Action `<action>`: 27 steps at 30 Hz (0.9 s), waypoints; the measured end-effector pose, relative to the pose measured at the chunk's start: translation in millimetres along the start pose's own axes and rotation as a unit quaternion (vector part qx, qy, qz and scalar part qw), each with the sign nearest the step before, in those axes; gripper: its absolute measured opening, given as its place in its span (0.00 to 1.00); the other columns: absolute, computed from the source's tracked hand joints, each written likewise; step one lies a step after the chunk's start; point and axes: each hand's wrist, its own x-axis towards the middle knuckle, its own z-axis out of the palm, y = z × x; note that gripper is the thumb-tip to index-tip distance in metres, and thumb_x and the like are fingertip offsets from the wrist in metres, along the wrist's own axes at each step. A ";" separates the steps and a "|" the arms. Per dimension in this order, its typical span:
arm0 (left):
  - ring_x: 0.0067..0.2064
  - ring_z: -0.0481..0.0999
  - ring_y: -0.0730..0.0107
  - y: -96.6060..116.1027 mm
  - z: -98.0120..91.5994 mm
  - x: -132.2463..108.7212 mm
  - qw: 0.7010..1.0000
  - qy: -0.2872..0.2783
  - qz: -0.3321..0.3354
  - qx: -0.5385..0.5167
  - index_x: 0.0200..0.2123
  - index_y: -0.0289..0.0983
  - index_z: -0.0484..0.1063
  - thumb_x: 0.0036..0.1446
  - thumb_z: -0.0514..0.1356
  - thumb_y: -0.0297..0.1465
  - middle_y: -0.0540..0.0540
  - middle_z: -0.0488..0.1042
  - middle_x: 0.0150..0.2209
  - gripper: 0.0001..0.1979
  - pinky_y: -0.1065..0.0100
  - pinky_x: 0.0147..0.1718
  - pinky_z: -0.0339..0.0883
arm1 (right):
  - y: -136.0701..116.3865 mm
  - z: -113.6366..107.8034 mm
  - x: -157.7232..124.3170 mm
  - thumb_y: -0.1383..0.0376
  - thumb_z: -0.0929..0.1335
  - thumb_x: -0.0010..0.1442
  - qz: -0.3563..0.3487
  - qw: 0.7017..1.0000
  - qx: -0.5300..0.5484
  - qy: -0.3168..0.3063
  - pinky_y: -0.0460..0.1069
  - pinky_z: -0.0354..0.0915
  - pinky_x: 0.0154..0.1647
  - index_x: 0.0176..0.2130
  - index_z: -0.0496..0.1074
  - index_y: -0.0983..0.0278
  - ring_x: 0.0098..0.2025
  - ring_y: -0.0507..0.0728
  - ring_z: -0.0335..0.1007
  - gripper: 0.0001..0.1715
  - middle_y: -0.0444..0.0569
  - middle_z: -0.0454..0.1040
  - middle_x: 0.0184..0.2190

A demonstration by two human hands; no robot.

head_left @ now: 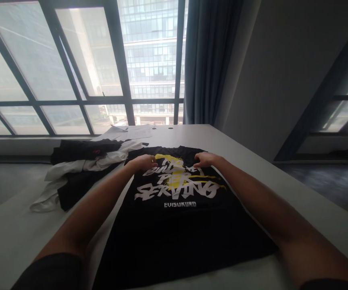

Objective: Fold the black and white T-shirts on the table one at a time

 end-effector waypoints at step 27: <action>0.69 0.55 0.40 -127.5 41.7 32.5 0.969 0.108 -0.212 -0.060 0.65 0.31 0.62 0.64 0.51 0.51 0.30 0.60 0.67 0.36 0.48 0.64 0.51 | 78.1 41.0 23.4 0.48 0.61 0.67 0.124 0.980 0.043 0.148 0.59 0.59 0.62 0.61 0.69 0.64 0.63 0.67 0.62 0.32 0.60 0.65 0.63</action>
